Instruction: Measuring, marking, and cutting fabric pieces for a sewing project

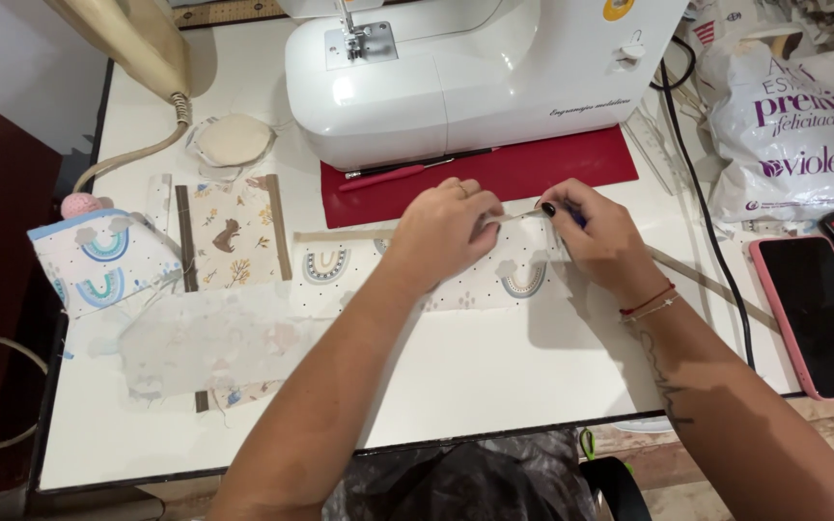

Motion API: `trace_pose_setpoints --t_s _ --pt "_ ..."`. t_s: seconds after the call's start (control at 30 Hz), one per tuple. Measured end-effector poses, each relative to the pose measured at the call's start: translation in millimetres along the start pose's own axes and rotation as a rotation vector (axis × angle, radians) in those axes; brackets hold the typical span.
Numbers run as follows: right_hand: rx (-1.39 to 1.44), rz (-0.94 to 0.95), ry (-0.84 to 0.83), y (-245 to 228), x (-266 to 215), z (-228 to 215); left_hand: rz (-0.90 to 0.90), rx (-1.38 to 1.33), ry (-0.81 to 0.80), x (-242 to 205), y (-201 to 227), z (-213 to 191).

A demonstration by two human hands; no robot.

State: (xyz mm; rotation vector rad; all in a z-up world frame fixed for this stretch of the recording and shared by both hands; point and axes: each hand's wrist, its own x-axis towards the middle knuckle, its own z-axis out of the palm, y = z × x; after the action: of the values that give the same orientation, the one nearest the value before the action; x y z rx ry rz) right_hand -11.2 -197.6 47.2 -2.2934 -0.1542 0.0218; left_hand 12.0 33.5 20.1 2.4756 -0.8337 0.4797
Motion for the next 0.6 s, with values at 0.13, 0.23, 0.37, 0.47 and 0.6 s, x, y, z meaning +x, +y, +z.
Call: trace_pose_setpoints --t_s 0.13,0.23,0.37,0.47,0.6 --pt "0.220 -0.042 -0.008 -14.3 -12.6 -11.0 -0.121 -0.132 -0.196 -14.6 -1.2 -52.5" --pt "0.374 -0.041 -0.013 -15.8 -22.4 -25.2 -0.345 -0.168 -0.480 -25.0 9.6 -110.4" --pt "0.378 0.014 -0.002 -13.4 -40.8 -65.5 -0.220 -0.083 -0.232 -62.0 26.8 -166.6" --pt "0.217 -0.098 -0.008 10.7 -78.6 -92.8 -0.396 -0.194 -0.093 -89.7 74.0 -192.2" --pt "-0.202 0.143 -0.418 17.0 -102.4 -103.7 0.149 0.061 0.020 -158.7 80.3 -141.3"
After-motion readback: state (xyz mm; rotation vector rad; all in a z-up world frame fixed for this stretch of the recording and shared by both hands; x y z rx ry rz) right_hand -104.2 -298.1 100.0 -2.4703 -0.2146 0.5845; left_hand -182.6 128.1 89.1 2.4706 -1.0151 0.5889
